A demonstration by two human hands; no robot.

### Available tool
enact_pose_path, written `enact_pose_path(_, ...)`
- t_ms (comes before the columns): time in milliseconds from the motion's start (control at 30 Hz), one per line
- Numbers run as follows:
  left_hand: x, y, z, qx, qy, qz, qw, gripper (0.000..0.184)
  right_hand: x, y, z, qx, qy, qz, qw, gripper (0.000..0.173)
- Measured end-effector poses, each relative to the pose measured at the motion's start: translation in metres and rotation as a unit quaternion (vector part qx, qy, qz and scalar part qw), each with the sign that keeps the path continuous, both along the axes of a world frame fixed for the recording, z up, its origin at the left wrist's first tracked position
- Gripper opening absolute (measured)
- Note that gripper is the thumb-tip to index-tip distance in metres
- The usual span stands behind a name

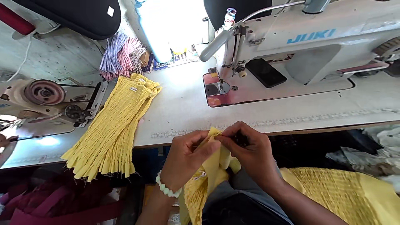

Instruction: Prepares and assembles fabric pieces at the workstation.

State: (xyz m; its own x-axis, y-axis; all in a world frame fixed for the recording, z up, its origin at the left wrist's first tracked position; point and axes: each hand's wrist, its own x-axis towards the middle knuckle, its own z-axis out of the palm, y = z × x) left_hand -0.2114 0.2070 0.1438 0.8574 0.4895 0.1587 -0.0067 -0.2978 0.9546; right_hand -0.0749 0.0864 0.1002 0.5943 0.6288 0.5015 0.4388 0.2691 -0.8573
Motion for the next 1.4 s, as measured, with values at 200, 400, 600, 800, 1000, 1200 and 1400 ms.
enact_pose_path(200,0.003,-0.006,-0.004,0.078,0.006,0.073,0.994,0.017,0.0,0.001,0.0,0.014,-0.013,0.005,1.0,0.013)
enact_pose_path(400,-0.005,0.009,0.002,0.056,-0.03,0.088,0.994,0.008,0.002,-0.008,-0.012,-0.032,0.066,0.064,0.995,0.014)
enact_pose_path(600,-0.016,0.019,0.01,0.095,-0.022,0.077,0.992,0.011,-0.009,0.009,-0.048,-0.055,-0.142,-0.046,0.987,0.022)
enact_pose_path(800,-0.029,0.028,0.016,0.106,-0.009,0.111,0.988,0.012,0.011,0.018,-0.05,-0.029,-0.209,-0.038,0.977,0.011)
enact_pose_path(1000,-0.009,0.054,0.051,0.179,0.096,0.149,0.968,0.015,0.023,0.012,-0.017,-0.056,0.028,0.164,0.985,0.016)
enact_pose_path(1200,0.101,0.093,0.074,0.286,0.262,0.018,0.921,0.017,0.018,0.018,-0.004,-0.115,0.198,0.102,0.968,0.01)
enact_pose_path(1400,0.199,0.1,-0.029,0.24,0.37,-0.025,0.897,0.018,0.049,0.024,-0.034,-0.222,0.296,0.018,0.929,0.029)
